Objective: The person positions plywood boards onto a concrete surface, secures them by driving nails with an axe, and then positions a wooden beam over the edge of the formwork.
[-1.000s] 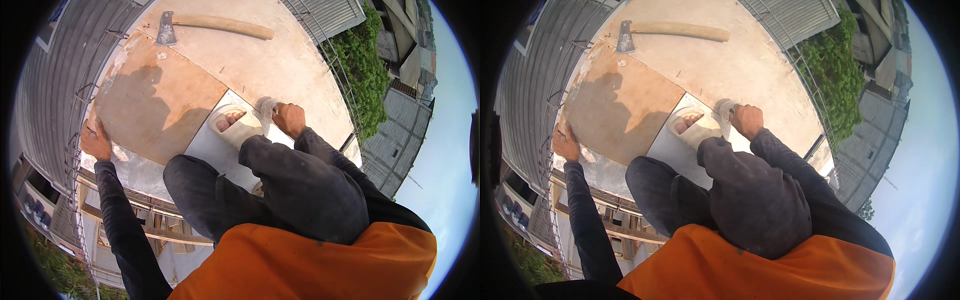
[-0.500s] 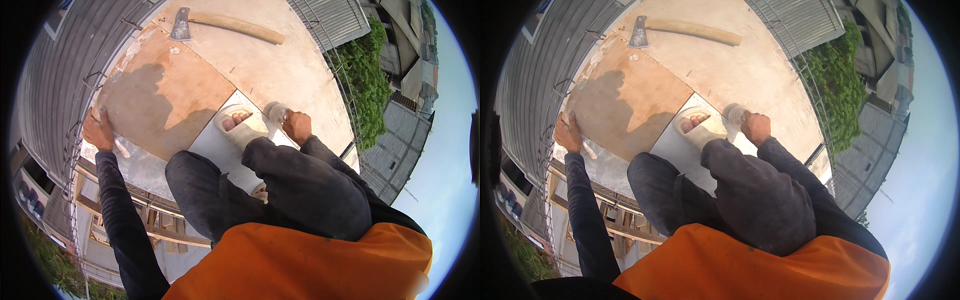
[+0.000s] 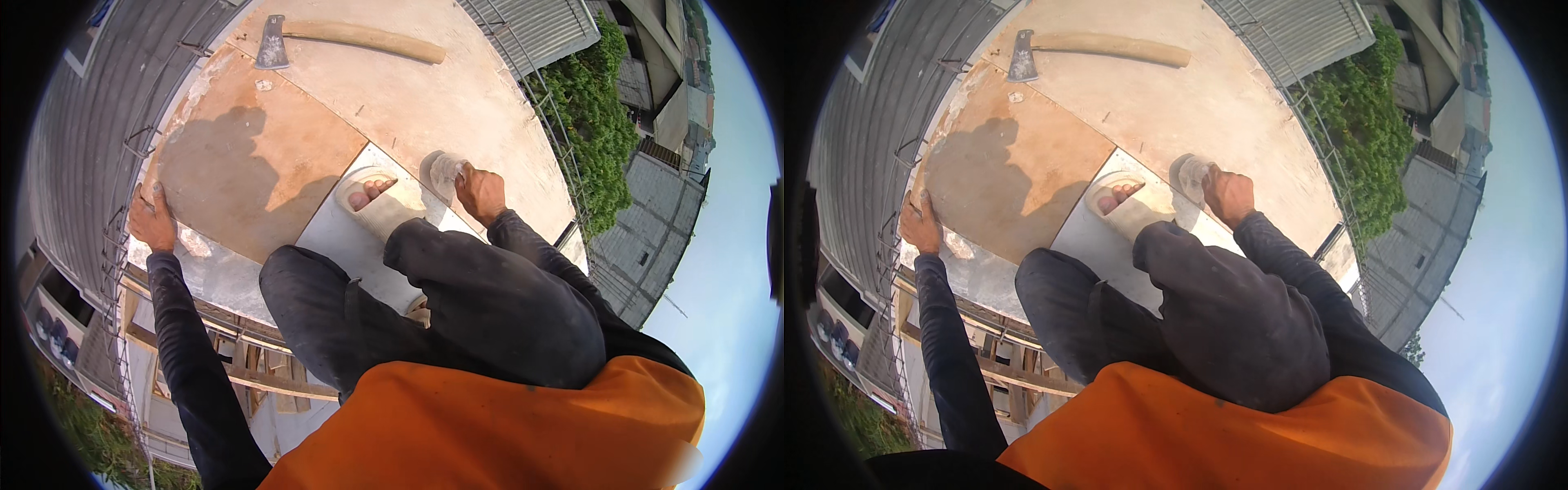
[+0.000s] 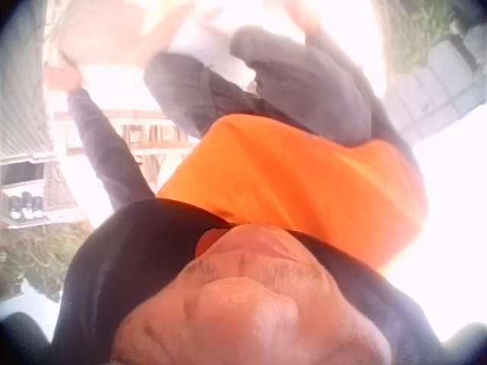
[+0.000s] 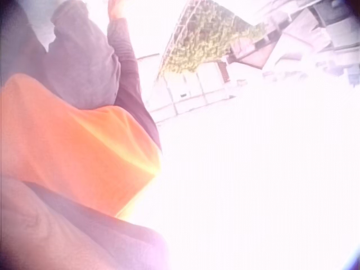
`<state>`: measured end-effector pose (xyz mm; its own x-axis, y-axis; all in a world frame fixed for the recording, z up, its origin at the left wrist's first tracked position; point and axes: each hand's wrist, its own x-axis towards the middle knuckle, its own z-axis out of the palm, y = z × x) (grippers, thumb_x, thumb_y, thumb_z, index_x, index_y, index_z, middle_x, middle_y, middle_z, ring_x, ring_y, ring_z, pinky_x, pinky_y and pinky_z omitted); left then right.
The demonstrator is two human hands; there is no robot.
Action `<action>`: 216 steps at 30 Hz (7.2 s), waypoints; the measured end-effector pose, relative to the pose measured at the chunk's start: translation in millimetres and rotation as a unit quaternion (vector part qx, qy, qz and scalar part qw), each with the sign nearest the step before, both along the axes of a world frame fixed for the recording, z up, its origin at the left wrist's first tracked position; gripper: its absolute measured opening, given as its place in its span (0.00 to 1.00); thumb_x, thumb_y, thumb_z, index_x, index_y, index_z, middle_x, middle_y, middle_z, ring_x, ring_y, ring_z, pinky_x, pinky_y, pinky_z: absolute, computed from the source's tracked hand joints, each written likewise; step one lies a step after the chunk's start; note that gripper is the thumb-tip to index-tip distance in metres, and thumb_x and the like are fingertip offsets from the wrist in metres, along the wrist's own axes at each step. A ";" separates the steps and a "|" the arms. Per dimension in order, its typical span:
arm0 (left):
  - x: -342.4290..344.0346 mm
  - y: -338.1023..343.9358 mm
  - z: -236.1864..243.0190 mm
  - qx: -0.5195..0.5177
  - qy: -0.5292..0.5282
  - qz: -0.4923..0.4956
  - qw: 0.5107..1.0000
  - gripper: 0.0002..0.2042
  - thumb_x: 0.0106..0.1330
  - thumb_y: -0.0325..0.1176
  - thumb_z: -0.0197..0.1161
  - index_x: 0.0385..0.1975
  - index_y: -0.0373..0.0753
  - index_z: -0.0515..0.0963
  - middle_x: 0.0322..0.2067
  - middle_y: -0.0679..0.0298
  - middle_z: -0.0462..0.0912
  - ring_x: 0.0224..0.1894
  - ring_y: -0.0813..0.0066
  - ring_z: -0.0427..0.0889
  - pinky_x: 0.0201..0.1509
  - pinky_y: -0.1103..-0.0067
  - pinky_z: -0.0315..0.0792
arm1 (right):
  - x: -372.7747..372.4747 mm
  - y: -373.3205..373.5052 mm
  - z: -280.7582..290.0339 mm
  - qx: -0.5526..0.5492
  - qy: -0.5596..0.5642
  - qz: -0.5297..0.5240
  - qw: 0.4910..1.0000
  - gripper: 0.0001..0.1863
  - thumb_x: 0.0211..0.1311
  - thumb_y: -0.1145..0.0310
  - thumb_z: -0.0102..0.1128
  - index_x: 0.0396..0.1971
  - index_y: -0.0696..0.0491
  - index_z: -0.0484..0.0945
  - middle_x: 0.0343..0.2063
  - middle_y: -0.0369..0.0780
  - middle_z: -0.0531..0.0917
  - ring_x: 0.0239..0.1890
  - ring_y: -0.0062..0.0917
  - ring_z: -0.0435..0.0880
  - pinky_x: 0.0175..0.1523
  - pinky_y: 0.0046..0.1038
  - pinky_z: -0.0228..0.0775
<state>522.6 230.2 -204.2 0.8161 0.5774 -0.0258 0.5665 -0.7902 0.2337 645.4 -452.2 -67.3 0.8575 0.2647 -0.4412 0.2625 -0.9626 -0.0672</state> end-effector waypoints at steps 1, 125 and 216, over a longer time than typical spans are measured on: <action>0.0 1.2 -1.0 0.019 -0.011 -0.004 1.000 0.37 0.77 0.68 0.54 0.72 0.43 0.75 0.68 0.52 0.80 0.73 0.49 0.72 0.78 0.52 0.54 | 0.2 -2.6 0.6 0.009 -0.010 0.010 1.000 0.13 0.72 0.61 0.59 0.40 0.57 0.82 0.22 0.51 0.86 0.25 0.49 0.88 0.33 0.49 0.79; 240.0 -183.8 32.5 -0.098 -0.302 0.077 0.945 0.05 0.65 0.32 0.73 0.39 0.45 0.90 0.38 0.68 0.83 0.45 0.65 0.82 0.62 0.65 0.68 | 203.2 255.3 -5.3 0.298 0.168 0.035 0.939 0.27 0.80 0.46 0.59 0.56 0.58 0.74 0.34 0.50 0.86 0.34 0.40 0.89 0.42 0.37 0.79; -356.1 -411.4 65.8 -0.136 -0.011 0.662 0.737 0.45 0.73 0.63 0.62 0.81 0.40 0.59 0.76 0.47 0.63 0.79 0.46 0.59 0.82 0.51 0.47 | 183.4 197.8 -72.5 0.255 0.088 -0.048 0.962 0.45 0.74 0.28 0.54 0.57 0.64 0.77 0.43 0.49 0.81 0.34 0.37 0.81 0.35 0.37 0.77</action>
<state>166.4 -181.2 -138.4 -0.4564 0.8440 -0.2816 0.7924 0.5295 0.3028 828.8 -254.4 -139.8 0.8129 0.4085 -0.4151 0.1164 -0.8123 -0.5715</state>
